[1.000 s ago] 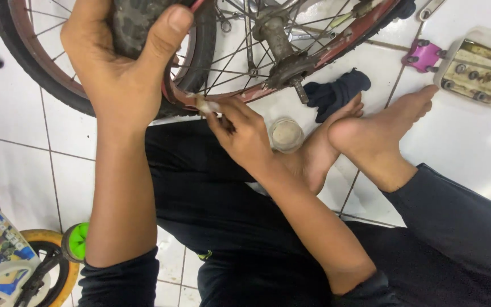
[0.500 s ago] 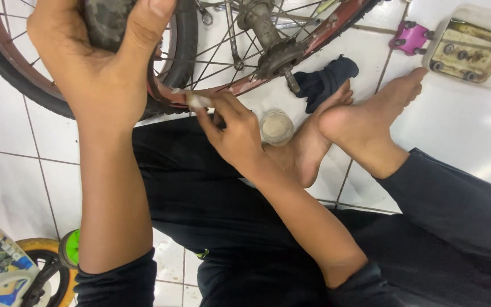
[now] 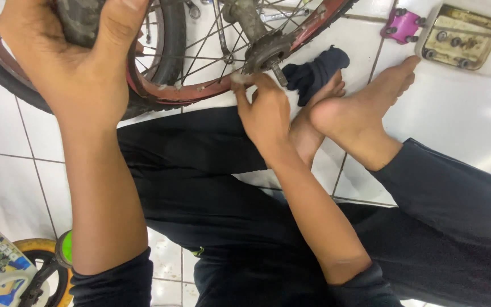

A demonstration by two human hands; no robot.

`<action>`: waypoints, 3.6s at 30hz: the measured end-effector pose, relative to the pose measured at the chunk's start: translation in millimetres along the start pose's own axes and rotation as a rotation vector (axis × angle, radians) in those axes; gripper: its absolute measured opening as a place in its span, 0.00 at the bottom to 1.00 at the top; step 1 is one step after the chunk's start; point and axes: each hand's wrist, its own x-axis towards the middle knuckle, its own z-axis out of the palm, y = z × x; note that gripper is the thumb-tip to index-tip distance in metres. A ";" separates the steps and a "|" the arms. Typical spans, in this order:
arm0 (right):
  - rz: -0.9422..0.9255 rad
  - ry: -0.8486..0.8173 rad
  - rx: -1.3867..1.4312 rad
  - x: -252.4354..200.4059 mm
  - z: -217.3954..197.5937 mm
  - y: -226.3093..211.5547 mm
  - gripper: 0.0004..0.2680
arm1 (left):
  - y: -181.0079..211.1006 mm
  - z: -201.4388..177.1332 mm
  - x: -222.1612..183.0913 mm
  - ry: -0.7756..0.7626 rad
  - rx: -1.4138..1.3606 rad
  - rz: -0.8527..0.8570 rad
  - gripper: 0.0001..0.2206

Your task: Cleaning and lubricating the hub and spokes of a bicycle wheel using a small brush and a cloth.

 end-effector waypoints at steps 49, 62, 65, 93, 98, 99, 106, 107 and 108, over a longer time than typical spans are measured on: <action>-0.354 0.233 0.291 -9.0 -3.9 0.0 0.08 | -24.8 -8.8 3.5 0.005 0.157 0.057 0.08; 0.113 0.482 0.528 -0.3 10.3 -14.0 0.05 | -18.3 -7.6 5.7 -0.022 0.011 -0.035 0.08; 0.184 0.390 0.623 3.3 4.7 -10.1 0.03 | -21.5 -6.9 7.3 -0.025 -0.032 -0.075 0.09; -0.087 0.142 0.365 22.0 -57.8 20.5 0.07 | -36.1 -8.2 21.2 -0.099 -0.107 -0.139 0.12; -0.027 0.198 0.485 29.8 -77.1 6.0 0.06 | -28.2 -7.5 22.9 -0.135 -0.174 -0.161 0.13; -0.075 0.219 0.464 30.5 -76.2 2.9 0.07 | -26.2 -7.3 21.5 -0.136 -0.151 -0.145 0.12; -0.210 0.244 0.244 29.4 -84.2 -4.3 0.07 | 3.0 5.0 36.5 -0.159 0.116 0.112 0.12; -0.204 0.234 0.249 25.8 -86.3 -8.1 0.07 | 7.8 4.2 33.3 -0.163 0.122 0.100 0.12; -0.222 0.252 0.244 27.2 -90.2 -10.0 0.07 | 10.0 7.6 35.1 -0.160 0.099 0.092 0.11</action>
